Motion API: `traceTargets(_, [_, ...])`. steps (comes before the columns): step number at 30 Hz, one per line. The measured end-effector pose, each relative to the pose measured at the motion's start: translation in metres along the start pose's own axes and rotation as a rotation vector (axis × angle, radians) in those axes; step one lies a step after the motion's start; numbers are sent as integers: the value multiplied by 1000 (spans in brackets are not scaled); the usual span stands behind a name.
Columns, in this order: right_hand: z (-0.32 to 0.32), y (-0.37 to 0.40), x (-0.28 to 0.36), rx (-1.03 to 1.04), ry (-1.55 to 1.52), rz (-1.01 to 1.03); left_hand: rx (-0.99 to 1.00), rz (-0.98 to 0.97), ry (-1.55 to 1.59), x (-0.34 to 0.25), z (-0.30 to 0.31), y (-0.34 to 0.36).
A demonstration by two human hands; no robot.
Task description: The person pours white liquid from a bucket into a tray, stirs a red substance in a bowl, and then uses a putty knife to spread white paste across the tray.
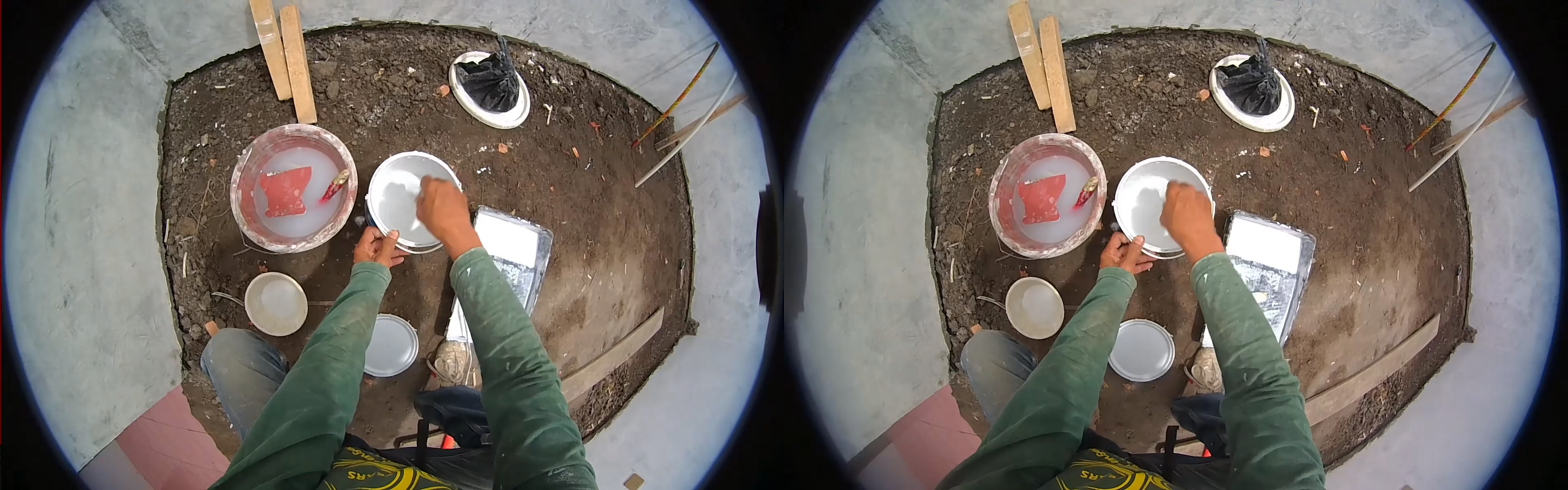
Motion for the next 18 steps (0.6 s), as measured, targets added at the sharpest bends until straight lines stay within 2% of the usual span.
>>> traceTargets(2, [-8,10,7,121,-26,98,-22,32,-14,1,0,3])
traceTargets(3, [-2,6,4,122,-204,140,-25,37,-13,3,2,3])
traceTargets(4, [1,3,2,126,-204,136,-11,28,-6,4,2,2])
traceTargets(6, [18,-6,-8,28,-259,34,7,16,-1,5,2,-1])
traceTargets(8, [14,-12,-1,40,-165,-34,-2,25,-51,5,3,-1])
traceTargets(10, [-4,-17,12,-22,-79,97,13,40,-55,5,2,1])
traceTargets(11, [-12,-13,19,46,-87,138,16,51,-58,3,3,-1])
traceTargets(12, [-16,-3,32,131,-105,284,10,40,-64,-1,7,-4])
traceTargets(14, [-15,12,33,247,-109,445,24,42,-59,5,5,-2])
traceTargets(17, [-11,10,5,378,-3,505,21,52,-46,7,4,-3])
traceTargets(18, [6,6,3,366,95,424,13,47,-39,7,5,-3])
Point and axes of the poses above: each hand's wrist, its own y-axis away from the middle knuckle, its own z-axis out of the back of the hand, x = y × z, the point moved 6 cm from there along -y, towards the middle knuckle, and after that the axes turned 5 degrees about y, right-handed, at the moved point
